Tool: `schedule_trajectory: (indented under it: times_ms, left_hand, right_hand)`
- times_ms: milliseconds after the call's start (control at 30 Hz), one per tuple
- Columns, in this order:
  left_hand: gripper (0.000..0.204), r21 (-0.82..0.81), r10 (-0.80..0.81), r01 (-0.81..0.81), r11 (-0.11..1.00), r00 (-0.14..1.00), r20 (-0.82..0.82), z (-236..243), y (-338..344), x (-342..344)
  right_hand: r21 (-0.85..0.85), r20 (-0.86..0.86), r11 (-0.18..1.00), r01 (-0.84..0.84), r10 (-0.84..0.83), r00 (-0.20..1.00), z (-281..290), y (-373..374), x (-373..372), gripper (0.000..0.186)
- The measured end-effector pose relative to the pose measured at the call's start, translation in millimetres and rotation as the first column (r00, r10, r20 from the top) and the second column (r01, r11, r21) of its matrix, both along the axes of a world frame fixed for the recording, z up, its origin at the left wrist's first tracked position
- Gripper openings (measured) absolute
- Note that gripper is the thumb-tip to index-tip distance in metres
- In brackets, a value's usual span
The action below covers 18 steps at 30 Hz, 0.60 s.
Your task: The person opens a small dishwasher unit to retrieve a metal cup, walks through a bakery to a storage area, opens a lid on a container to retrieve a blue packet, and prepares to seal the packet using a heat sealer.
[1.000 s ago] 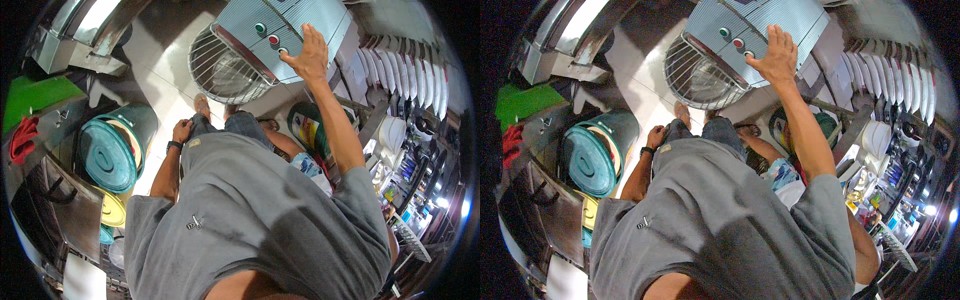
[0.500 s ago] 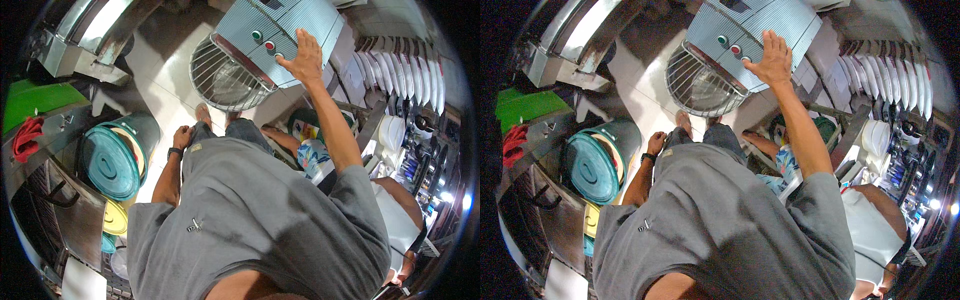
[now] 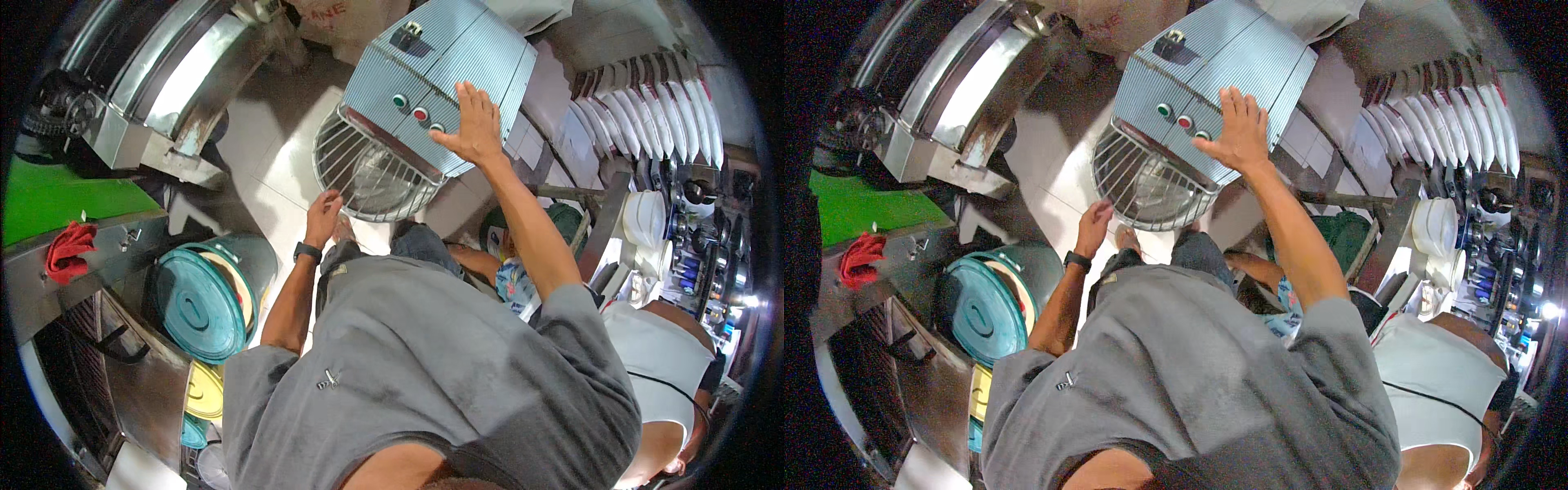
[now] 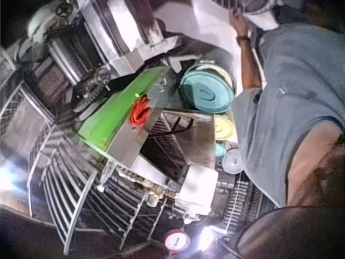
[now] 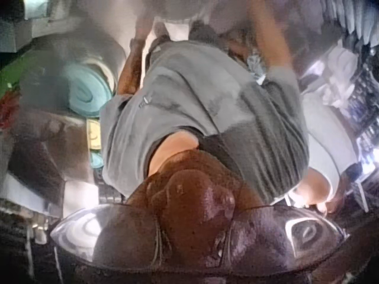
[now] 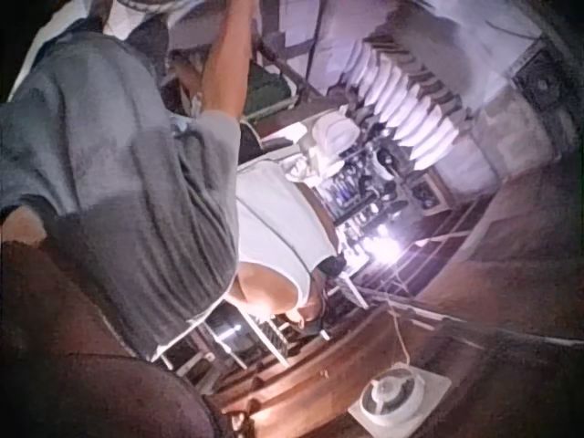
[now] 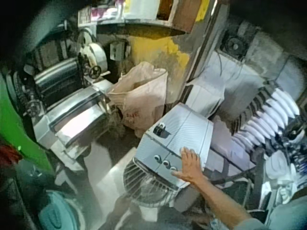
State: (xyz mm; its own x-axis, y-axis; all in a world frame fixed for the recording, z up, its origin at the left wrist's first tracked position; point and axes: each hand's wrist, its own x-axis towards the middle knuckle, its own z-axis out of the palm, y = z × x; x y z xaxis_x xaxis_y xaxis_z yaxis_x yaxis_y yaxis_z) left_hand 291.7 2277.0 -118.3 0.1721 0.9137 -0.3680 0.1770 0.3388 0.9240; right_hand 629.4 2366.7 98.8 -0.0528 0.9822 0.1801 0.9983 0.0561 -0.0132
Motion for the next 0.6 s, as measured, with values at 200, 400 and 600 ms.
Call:
schedule_trajectory:
  times_ms: [200, 400, 600]
  left_hand:
    - [0.024, 0.523, 0.036, -0.028, 0.852, 0.999, -0.005, 176.5, 103.7, 91.5]
    - [0.029, 0.888, 0.331, 0.023, 0.459, 0.923, -0.195, 248.1, 213.6, 186.4]
    - [0.027, 0.798, 0.472, -0.02, 0.602, 0.815, -0.336, 209.0, 253.8, 226.4]
  right_hand:
    - [-0.021, -0.578, 1.0, 0.013, -0.023, 0.816, 25.2, -22.0, 63.8, 0.073]
    - [-0.055, -0.725, 0.924, 0.379, -0.298, 0.621, -25.9, -31.1, 213.7, 0.053]
    - [-0.503, -0.486, 0.791, 0.348, -0.592, 0.643, -204.2, -83.7, 401.7, 0.047]
